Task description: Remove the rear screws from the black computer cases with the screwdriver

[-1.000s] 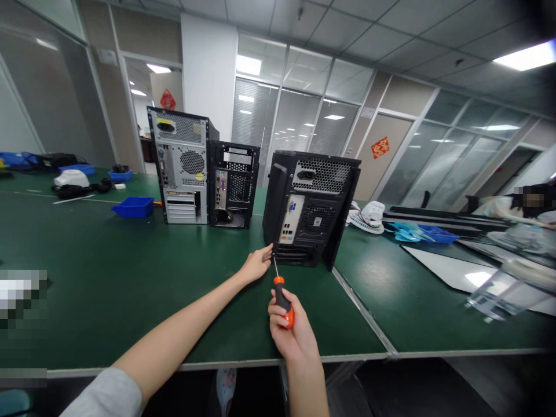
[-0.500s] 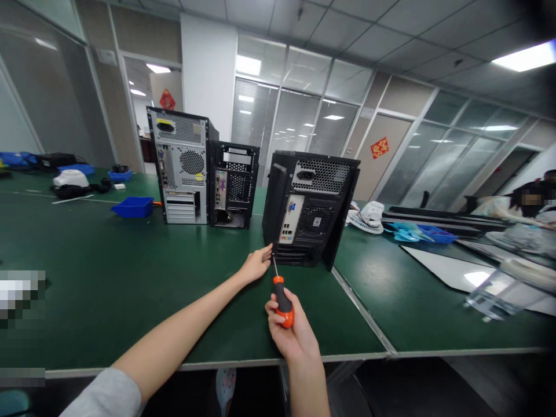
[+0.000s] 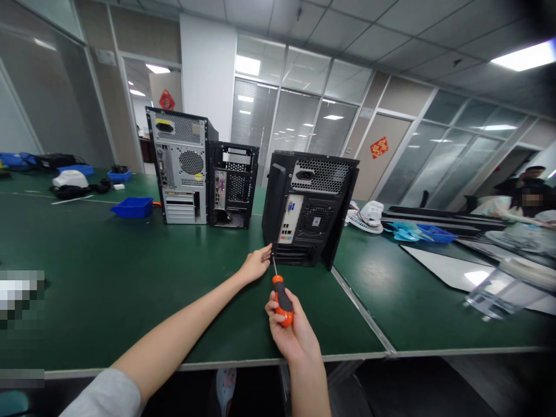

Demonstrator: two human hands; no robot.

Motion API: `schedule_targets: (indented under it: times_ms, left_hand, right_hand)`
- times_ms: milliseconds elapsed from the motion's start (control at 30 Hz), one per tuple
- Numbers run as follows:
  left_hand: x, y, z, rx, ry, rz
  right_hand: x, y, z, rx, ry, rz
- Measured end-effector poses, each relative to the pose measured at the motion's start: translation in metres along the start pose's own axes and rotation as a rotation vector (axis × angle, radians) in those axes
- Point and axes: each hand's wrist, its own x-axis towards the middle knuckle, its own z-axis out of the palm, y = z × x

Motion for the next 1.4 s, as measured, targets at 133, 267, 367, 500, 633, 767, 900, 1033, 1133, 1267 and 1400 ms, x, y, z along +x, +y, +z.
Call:
schedule_targets:
  times_ms: [133,267,367,500,633,767,900,1033,1133,1267,1400]
  left_hand:
    - [0.0008,-0.0011,0.0006,0.010,0.006,-0.001]
    - [0.0021,-0.0039,0.0000,-0.008,0.000,0.006]
    - [0.0023,-0.0052,-0.0008,-0.018,-0.001,0.009]
    - [0.0018,-0.0049,-0.0009,-0.010,0.009,0.015]
    - [0.0019,-0.0046,-0.0002,-0.004,0.012,0.013]
    - [0.0022,-0.0048,-0.0002,-0.004,0.008,0.016]
    - [0.0010,-0.0029,-0.0006,0.001,0.004,0.008]
    - [0.0001,-0.0008,-0.0004,0.016,0.012,-0.003]
    - [0.0004,-0.0011,-0.0002,0.000,0.013,0.001]
    - [0.0010,-0.0022,0.0001,-0.007,0.016,0.007]
    - [0.0012,-0.0023,0.0004,-0.003,0.014,0.005]
  right_hand:
    - [0.0002,0.0001,-0.0020,-0.001,-0.005,0.003]
    - [0.0002,0.0005,-0.0028,0.001,-0.010,0.007]
    - [0.0004,0.0010,-0.0034,0.002,-0.013,0.011]
    - [0.0009,0.0016,-0.0037,0.007,-0.022,0.020]
    - [0.0008,0.0013,-0.0034,0.016,-0.028,0.027]
    - [0.0017,0.0005,-0.0036,0.029,-0.033,0.036]
    - [0.0023,0.0001,-0.0050,0.045,-0.038,0.050]
    - [0.0016,0.0006,-0.0072,0.065,-0.043,0.064]
    - [0.0014,0.0009,-0.0087,0.079,-0.046,0.073]
    - [0.0023,0.0004,-0.0098,0.089,-0.051,0.085]
    - [0.0037,-0.0003,-0.0104,0.091,-0.052,0.091]
